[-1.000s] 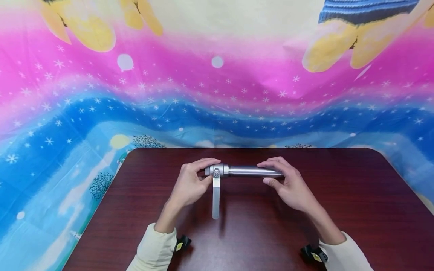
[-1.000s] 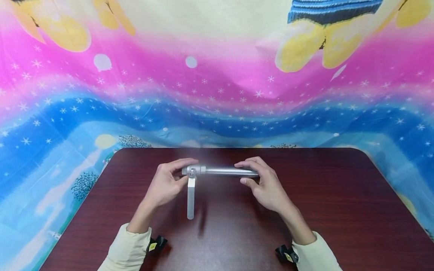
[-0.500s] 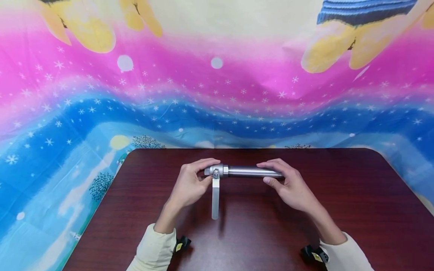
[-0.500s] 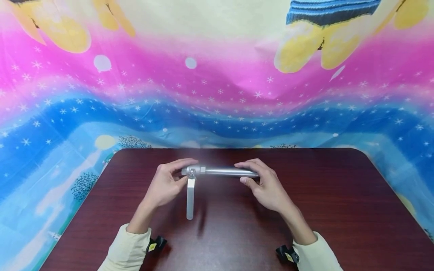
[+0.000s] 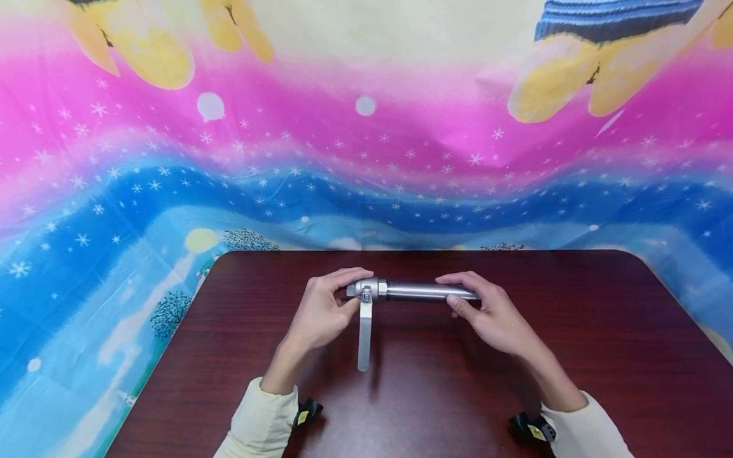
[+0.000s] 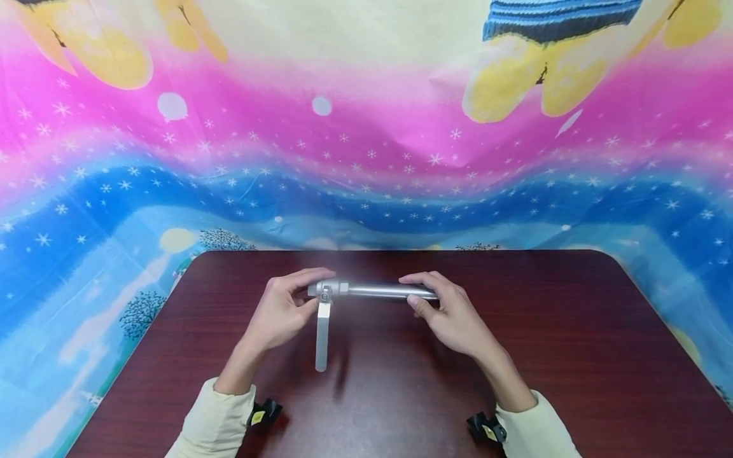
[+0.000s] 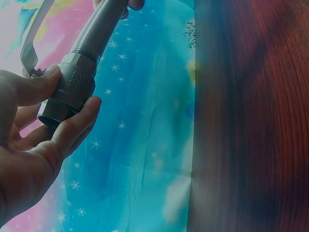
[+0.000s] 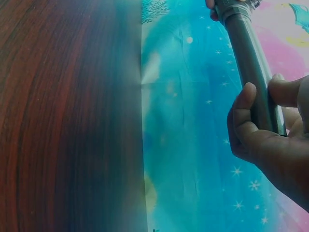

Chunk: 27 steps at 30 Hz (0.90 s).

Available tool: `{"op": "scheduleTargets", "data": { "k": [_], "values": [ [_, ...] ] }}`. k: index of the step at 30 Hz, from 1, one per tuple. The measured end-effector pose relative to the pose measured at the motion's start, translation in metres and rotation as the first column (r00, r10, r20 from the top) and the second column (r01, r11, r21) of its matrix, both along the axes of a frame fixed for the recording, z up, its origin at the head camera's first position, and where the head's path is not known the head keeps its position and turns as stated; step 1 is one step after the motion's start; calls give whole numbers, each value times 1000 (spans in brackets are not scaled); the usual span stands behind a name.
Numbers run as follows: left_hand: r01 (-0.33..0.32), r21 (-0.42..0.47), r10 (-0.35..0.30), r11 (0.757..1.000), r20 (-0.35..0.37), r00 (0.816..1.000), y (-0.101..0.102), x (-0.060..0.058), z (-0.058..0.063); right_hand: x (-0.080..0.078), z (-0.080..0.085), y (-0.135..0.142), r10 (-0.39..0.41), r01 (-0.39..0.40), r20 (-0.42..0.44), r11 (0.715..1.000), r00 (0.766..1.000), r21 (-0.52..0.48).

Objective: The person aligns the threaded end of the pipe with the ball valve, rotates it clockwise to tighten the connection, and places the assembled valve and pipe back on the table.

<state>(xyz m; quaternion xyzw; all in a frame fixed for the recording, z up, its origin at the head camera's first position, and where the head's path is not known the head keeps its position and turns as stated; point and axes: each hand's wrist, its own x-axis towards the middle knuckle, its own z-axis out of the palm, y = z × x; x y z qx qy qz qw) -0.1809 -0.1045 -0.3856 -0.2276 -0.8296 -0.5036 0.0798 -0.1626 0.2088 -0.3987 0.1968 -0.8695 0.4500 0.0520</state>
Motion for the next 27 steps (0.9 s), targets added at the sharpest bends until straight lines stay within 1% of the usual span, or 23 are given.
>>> {"op": "scheduleTargets", "data": {
  "k": [3,7,10,14,18,22,27],
  "values": [
    [-5,-6,4,1000,-7,1000,0,0,0,1,0,-1,-19,20,-28,999,999,29],
    [-7,-3,7,1000,-9,1000,1,0,-1,2,-1,-3,-40,45,-94,998,995,50],
    [-5,-1,5,1000,-9,1000,1,0,-2,2,-2,-5,-40,45,-135,998,990,32],
    [-5,-2,5,1000,-12,1000,2,-1,-3,3,-3,-6,-73,79,-186,997,980,25],
    [-7,5,7,1000,-9,1000,2,0,-2,3,-3,-7,-106,111,-209,994,972,17],
    [-3,20,3,1000,-5,1000,2,0,-2,3,-4,-8,-113,119,-223,993,968,11],
    [-3,27,3,1000,-3,1000,1,0,-2,3,-4,-9,-116,124,-217,992,969,25]
  ]
}}
